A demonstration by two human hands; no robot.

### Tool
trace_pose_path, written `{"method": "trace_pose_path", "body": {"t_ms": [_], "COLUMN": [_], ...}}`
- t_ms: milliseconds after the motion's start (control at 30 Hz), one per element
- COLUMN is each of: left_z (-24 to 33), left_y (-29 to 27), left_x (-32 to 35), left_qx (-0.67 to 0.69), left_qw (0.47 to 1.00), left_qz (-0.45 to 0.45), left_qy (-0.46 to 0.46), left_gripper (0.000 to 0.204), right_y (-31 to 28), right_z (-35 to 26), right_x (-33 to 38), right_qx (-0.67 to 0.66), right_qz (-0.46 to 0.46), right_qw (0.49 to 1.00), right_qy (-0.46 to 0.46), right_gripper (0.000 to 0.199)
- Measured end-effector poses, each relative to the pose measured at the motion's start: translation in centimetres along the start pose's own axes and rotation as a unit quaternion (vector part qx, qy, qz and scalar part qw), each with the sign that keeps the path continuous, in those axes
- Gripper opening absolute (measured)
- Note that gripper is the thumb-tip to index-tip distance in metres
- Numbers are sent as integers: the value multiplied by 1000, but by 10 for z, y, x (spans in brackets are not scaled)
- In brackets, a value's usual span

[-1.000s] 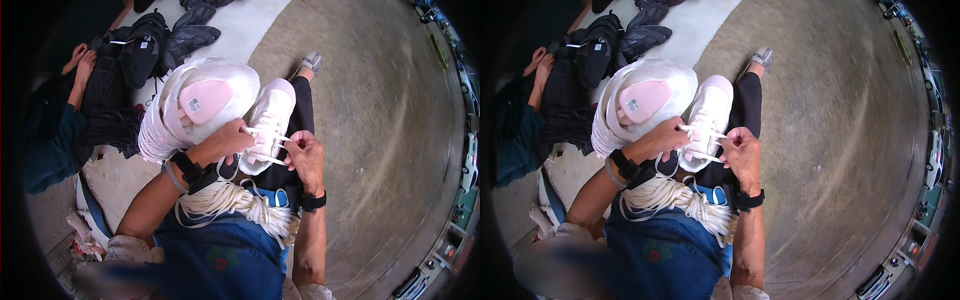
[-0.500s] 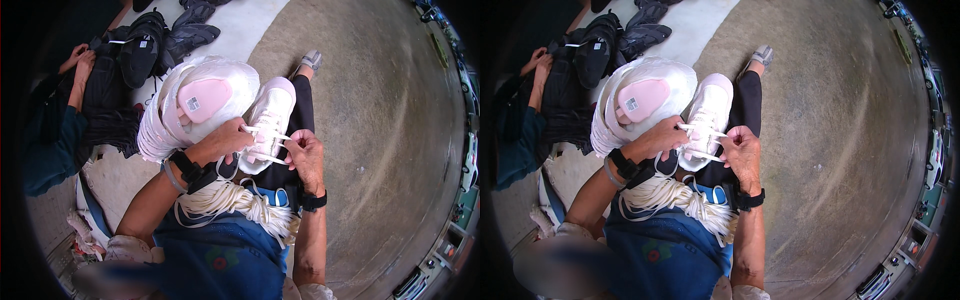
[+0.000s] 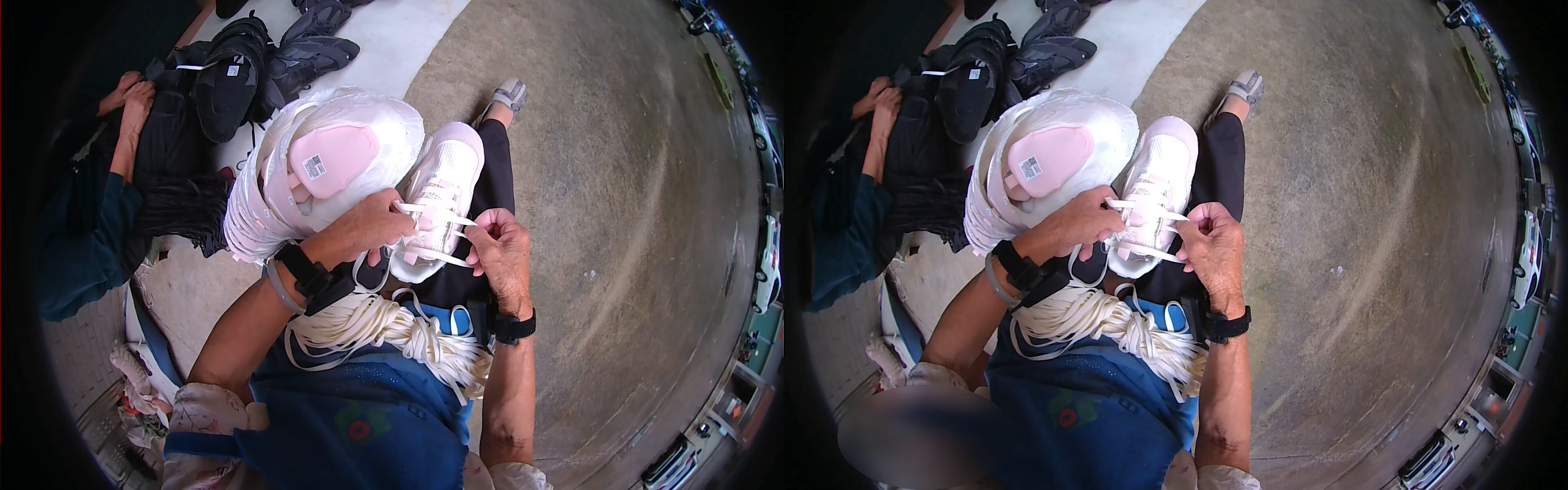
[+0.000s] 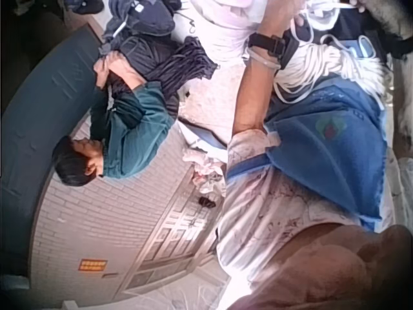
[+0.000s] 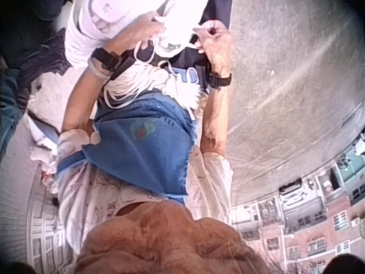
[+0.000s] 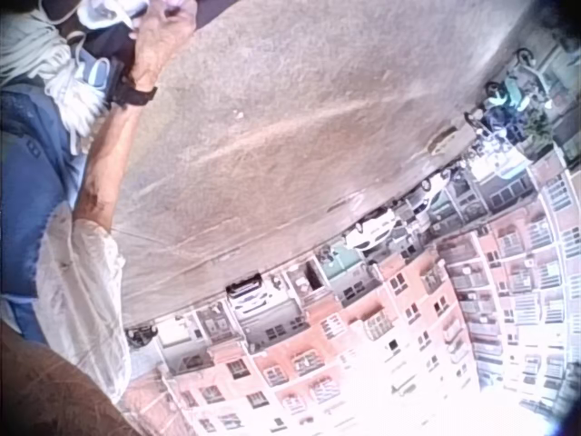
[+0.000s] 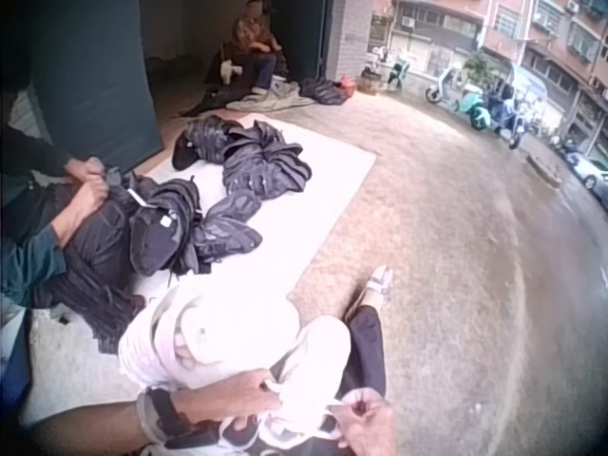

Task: The person is lacing white athletic shoes while sitting on the ground.

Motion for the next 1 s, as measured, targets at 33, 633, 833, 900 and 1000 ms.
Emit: {"method": "trace_pose_path", "body": {"t_ms": [33, 633, 833, 900, 1000], "left_z": [1, -15, -11, -12, -10], "left_y": [0, 4, 8, 8, 11], "left_x": [0, 55, 66, 61, 52], "left_qx": [4, -34, -100, -76, -60], "left_qw": [1000, 996, 972, 975, 985], "left_qz": [-1, 58, 64, 98, 109], "left_qy": [6, 56, 204, 186, 120], "left_gripper": [36, 26, 24, 24, 23], "right_y": [0, -12, 32, 38, 48], "right_z": [-1, -12, -19, -19, -9], "right_x": [0, 29, 60, 64, 65], "right_qx": [-2, -21, 122, 144, 173], "right_qz": [-1, 11, -69, -69, -100], "right_qw": [1000, 998, 970, 963, 962], "right_qy": [-2, -57, -199, -216, -186], "right_gripper": [7, 10, 12, 12, 11]}}
Point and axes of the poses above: each hand's wrist, its own x-axis away from the middle knuckle, its own y-axis out of the palm, z = x × y, the point moved 7 cm from there along -x, towards the middle knuckle, and after that the axes turned 12 degrees about -x, right-handed, at the moved point
